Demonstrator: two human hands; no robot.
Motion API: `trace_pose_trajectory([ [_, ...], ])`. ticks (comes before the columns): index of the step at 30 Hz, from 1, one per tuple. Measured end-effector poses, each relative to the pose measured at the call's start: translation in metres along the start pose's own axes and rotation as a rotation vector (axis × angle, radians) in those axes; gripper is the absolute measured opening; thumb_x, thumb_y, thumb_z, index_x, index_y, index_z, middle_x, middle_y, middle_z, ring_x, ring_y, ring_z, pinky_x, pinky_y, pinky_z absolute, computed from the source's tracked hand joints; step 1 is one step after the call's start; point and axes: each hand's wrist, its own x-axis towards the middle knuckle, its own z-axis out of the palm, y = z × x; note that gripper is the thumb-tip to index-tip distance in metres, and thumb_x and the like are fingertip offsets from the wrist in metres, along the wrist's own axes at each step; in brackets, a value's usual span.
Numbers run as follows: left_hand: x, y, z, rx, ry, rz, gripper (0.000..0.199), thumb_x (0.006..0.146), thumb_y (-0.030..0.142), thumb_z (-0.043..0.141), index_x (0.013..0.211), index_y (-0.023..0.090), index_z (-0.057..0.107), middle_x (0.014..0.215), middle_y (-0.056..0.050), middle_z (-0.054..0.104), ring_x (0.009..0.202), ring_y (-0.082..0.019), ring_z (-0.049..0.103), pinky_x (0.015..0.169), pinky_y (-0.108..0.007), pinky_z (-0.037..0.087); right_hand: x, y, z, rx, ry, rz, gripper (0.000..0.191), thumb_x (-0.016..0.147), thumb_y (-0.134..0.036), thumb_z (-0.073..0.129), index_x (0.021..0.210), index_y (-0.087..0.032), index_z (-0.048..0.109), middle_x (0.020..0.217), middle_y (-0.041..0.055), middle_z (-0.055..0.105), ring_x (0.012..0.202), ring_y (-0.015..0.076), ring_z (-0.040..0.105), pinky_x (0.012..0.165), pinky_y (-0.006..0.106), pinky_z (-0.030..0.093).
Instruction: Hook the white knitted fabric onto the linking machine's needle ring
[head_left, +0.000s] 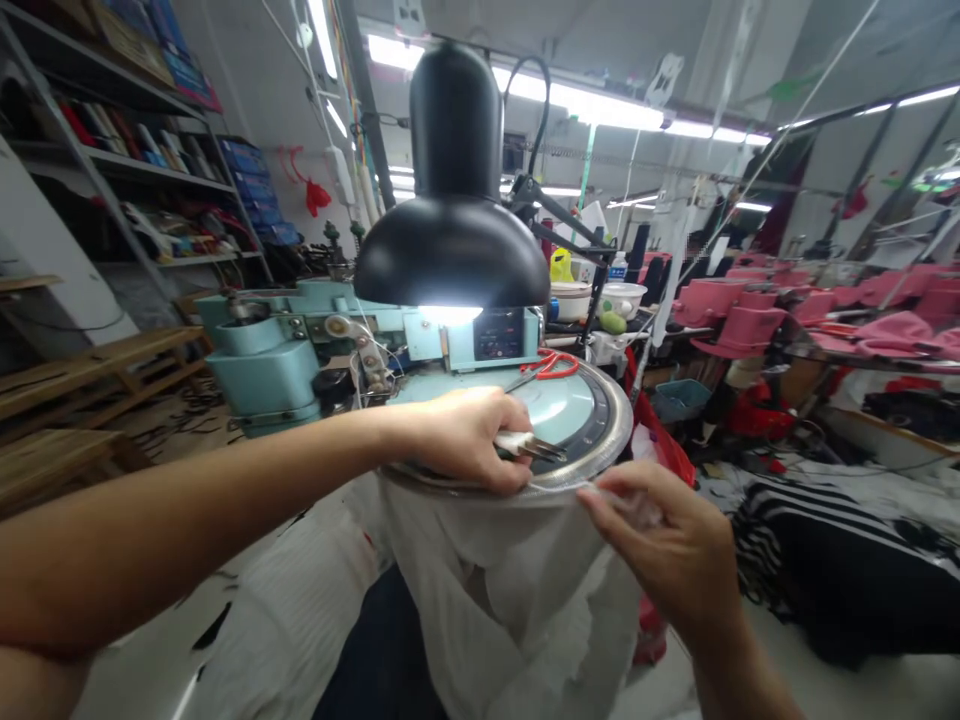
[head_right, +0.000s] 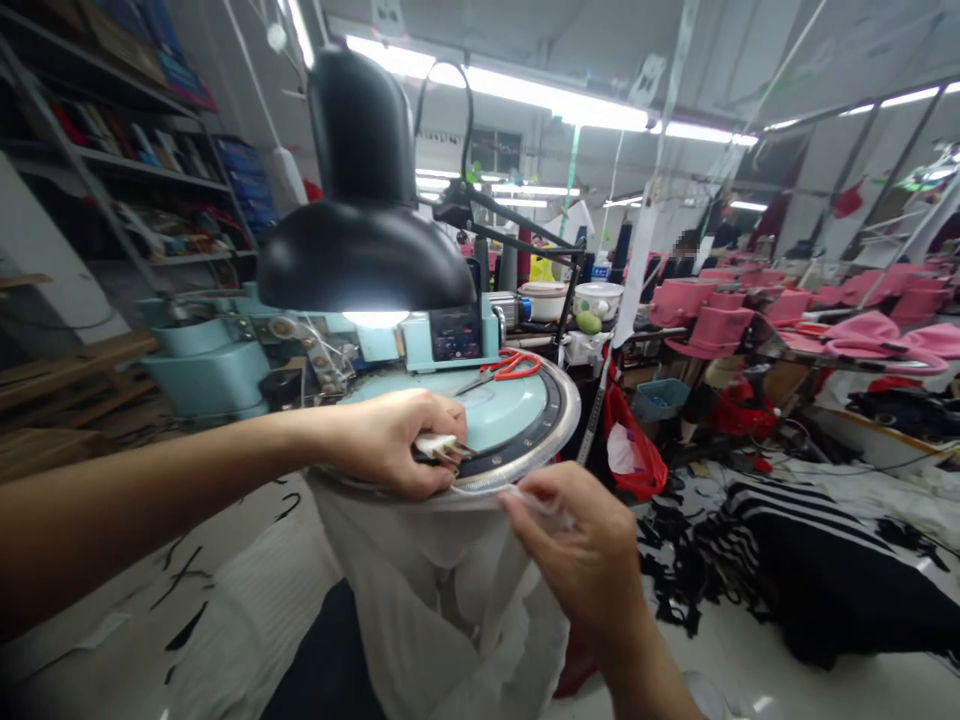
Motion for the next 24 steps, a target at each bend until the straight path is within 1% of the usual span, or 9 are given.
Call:
trace_pose_trajectory([
  [2,0.001,0.001,0.0,0.027,0.011,0.002,0.009,0.072,0.026,0.063,0.068,0.018,0.065,0.078,0.0,0.065,0.066,-0.014,0.057,0.062,-0.023,0.04,-0.01,0.037,-0.022,-0.039,-0.004,0.106,0.02,0.072,-0.039,0.078,0.079,-0.021,0.074,0.083,0.0057,0.073,0.077,0.0214,0.067,0.066,0.028,0.053],
  [4,0.003,0.002,-0.001,0.05,-0.011,0.023,0.007,0.072,0.024,0.063,0.069,0.018,0.065,0.081,0.0,0.065,0.068,-0.014,0.057,0.063,-0.023,0.04,-0.023,0.069,-0.044,-0.07,-0.273,0.262,0.027,0.068,-0.043,0.079,0.057,-0.02,0.07,0.054,0.0011,0.063,0.051,0.017,0.059,0.046,0.025,0.046],
  [6,0.005,0.002,-0.002,0.061,-0.036,0.059,0.009,0.073,0.027,0.067,0.07,0.018,0.065,0.083,0.0,0.065,0.07,-0.014,0.058,0.065,-0.022,0.041,-0.031,0.081,-0.061,-0.029,-0.44,0.288,0.03,0.079,-0.044,0.072,0.06,-0.02,0.073,0.058,0.0018,0.064,0.052,0.0166,0.06,0.047,0.024,0.045],
  [10,0.011,0.0,-0.003,0.049,-0.042,0.131,0.019,0.076,0.036,0.073,0.074,0.018,0.066,0.086,0.0,0.063,0.074,-0.015,0.059,0.069,-0.022,0.042,-0.018,0.047,-0.062,0.209,-0.507,0.044,0.027,0.093,-0.031,0.053,0.089,-0.025,0.079,0.091,0.0056,0.077,0.084,0.0209,0.072,0.073,0.027,0.055],
  [14,0.015,-0.006,-0.001,0.001,-0.046,0.16,0.03,0.075,0.046,0.077,0.075,0.018,0.066,0.085,-0.001,0.063,0.075,-0.015,0.058,0.068,-0.022,0.041,0.008,0.001,-0.037,0.127,-0.633,-0.07,0.024,0.093,-0.034,0.056,0.096,-0.024,0.078,0.078,0.003,0.075,0.07,0.0166,0.068,0.063,0.024,0.05],
  [16,0.016,-0.008,0.0,-0.038,-0.036,0.157,0.034,0.069,0.047,0.083,0.072,0.018,0.066,0.083,0.0,0.062,0.074,-0.016,0.058,0.067,-0.022,0.041,0.012,-0.006,-0.025,0.094,-0.575,-0.168,0.019,0.091,-0.032,0.063,0.098,-0.023,0.079,0.067,0.0008,0.071,0.059,0.0139,0.064,0.057,0.024,0.046],
  [18,0.016,-0.009,0.0,-0.09,-0.041,0.166,0.034,0.066,0.044,0.086,0.07,0.018,0.065,0.082,0.0,0.062,0.075,-0.017,0.058,0.068,-0.023,0.042,0.009,-0.004,-0.019,0.168,-0.433,-0.232,0.014,0.09,-0.027,0.067,0.095,-0.023,0.079,0.059,-0.0008,0.068,0.051,0.0126,0.061,0.052,0.024,0.045],
  [21,0.018,-0.007,-0.003,-0.142,-0.09,0.18,0.024,0.075,0.037,0.078,0.07,0.017,0.065,0.085,-0.002,0.061,0.076,-0.017,0.058,0.071,-0.024,0.044,0.002,0.004,-0.015,0.198,-0.203,-0.169,0.015,0.086,-0.018,0.07,0.096,-0.025,0.079,0.073,0.0017,0.075,0.062,0.0155,0.068,0.057,0.025,0.051],
  [24,0.02,-0.002,-0.004,-0.125,-0.115,0.175,0.016,0.079,0.028,0.07,0.07,0.017,0.064,0.085,-0.002,0.061,0.077,-0.017,0.058,0.074,-0.024,0.045,0.001,0.007,-0.012,0.18,-0.164,-0.12,0.017,0.085,-0.016,0.07,0.095,-0.027,0.078,0.084,0.002,0.079,0.073,0.017,0.072,0.065,0.025,0.055],
])
